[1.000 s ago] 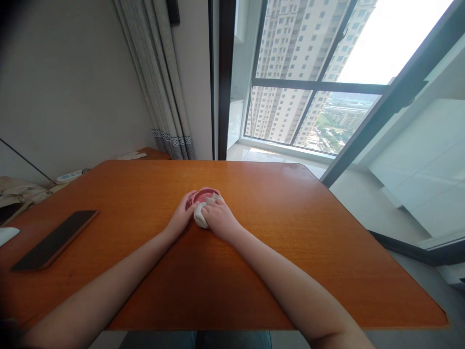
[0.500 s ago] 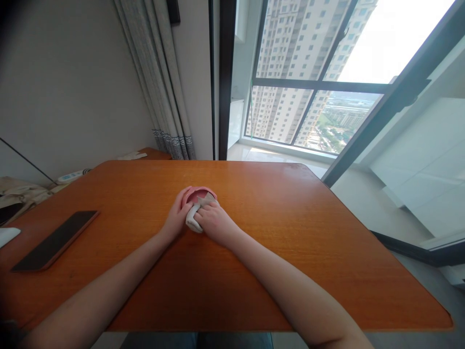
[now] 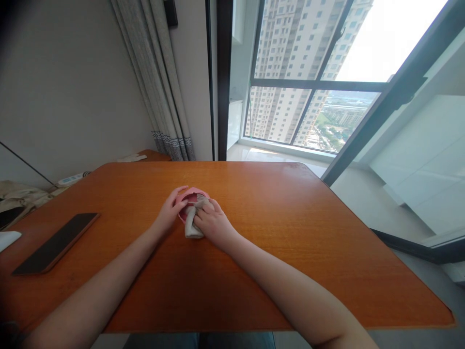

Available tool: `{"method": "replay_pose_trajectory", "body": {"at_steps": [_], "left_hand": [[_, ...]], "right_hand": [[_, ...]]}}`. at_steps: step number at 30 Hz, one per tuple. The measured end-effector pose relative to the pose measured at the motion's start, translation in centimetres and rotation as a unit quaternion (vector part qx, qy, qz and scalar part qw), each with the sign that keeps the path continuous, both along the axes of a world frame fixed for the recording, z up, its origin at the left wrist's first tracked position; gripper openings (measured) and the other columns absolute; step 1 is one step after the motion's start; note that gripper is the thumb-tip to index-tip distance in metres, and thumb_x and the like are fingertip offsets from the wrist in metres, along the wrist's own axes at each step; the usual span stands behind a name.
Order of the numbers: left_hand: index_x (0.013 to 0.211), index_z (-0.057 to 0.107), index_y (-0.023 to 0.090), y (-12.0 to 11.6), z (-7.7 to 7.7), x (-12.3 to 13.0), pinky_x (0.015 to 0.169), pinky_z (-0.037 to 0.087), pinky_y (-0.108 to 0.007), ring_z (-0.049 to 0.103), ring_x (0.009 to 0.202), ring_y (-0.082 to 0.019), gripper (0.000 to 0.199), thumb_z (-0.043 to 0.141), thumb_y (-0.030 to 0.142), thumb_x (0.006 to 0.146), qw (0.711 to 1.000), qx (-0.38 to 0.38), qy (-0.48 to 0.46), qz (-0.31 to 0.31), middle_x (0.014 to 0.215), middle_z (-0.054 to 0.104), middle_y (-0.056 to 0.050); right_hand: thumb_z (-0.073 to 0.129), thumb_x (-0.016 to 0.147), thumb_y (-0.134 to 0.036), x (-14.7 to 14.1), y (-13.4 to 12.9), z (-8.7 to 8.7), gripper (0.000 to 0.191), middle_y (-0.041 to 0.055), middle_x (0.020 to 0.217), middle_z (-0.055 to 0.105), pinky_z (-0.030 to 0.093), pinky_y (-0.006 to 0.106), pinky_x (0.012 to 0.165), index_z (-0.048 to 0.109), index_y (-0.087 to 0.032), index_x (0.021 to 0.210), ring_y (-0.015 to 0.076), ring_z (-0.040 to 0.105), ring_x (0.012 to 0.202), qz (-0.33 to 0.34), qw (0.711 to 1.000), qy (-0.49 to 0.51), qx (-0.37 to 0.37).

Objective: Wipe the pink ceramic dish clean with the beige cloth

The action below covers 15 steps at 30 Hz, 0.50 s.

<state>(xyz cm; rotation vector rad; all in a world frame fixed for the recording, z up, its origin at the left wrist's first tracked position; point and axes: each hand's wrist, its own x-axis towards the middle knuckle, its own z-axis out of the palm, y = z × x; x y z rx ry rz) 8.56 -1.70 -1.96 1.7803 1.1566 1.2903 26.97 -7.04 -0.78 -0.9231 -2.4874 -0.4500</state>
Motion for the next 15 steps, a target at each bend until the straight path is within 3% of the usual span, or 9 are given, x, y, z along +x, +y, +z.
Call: {"method": "replay_pose_trajectory", "body": {"at_steps": [4, 7, 10, 13, 15], "left_hand": [[0.124, 0.045, 0.019, -0.6, -1.0, 1.5, 0.105, 0.036, -0.038, 0.046, 0.123, -0.023, 0.047, 0.05, 0.041, 0.082, 0.993, -0.045, -0.106, 0.033, 0.131, 0.05, -0.01], [0.134, 0.03, 0.022, -1.2, -1.9, 2.8, 0.1, 0.041, -0.039, 0.051, 0.119, -0.021, 0.058, 0.048, 0.044, 0.084, 0.979, -0.084, -0.182, 0.025, 0.131, 0.05, -0.01], [0.139, 0.019, 0.026, -1.8, -2.2, 3.5, 0.101, 0.041, -0.037, 0.049, 0.121, -0.021, 0.071, 0.056, 0.044, 0.081, 0.977, -0.077, -0.195, 0.034, 0.135, 0.046, -0.01], [0.135, 0.024, 0.027, -2.1, -2.2, 4.3, 0.102, 0.04, -0.033, 0.043, 0.127, -0.021, 0.07, 0.06, 0.043, 0.077, 0.977, -0.068, -0.201, 0.005, 0.14, 0.04, -0.009], [0.128, 0.031, 0.026, -2.0, -2.3, 5.0, 0.099, 0.043, -0.033, 0.048, 0.122, -0.021, 0.059, 0.059, 0.042, 0.078, 0.967, -0.096, -0.234, -0.039, 0.134, 0.047, -0.008]], "right_hand": [[0.042, 0.093, -0.018, -0.1, 0.7, -1.7, 0.02, 0.0034, 0.086, 0.062, 0.037, 0.04, 0.092, 0.062, -0.022, 0.089, 0.0195, 0.049, 0.093, -0.051, 0.999, -0.003, 0.001], [0.044, 0.092, -0.018, 0.1, 1.1, -2.3, 0.018, 0.0043, 0.087, 0.06, 0.041, 0.034, 0.077, 0.061, -0.02, 0.087, 0.0192, 0.049, 0.09, -0.053, 0.999, -0.002, -0.007], [0.043, 0.092, -0.018, 0.4, 1.4, -2.4, 0.019, 0.005, 0.086, 0.059, 0.041, 0.033, 0.074, 0.061, -0.02, 0.089, 0.0193, 0.049, 0.091, -0.05, 0.998, 0.023, -0.013], [0.044, 0.092, -0.019, 0.6, 1.8, -2.3, 0.02, 0.0062, 0.088, 0.061, 0.041, 0.033, 0.075, 0.063, -0.02, 0.089, 0.0201, 0.048, 0.091, -0.061, 0.996, 0.064, -0.014], [0.044, 0.092, -0.019, 0.7, 2.1, -2.4, 0.02, 0.0068, 0.088, 0.061, 0.041, 0.033, 0.076, 0.064, -0.019, 0.088, 0.0207, 0.048, 0.09, -0.072, 0.994, 0.084, -0.013]]}}
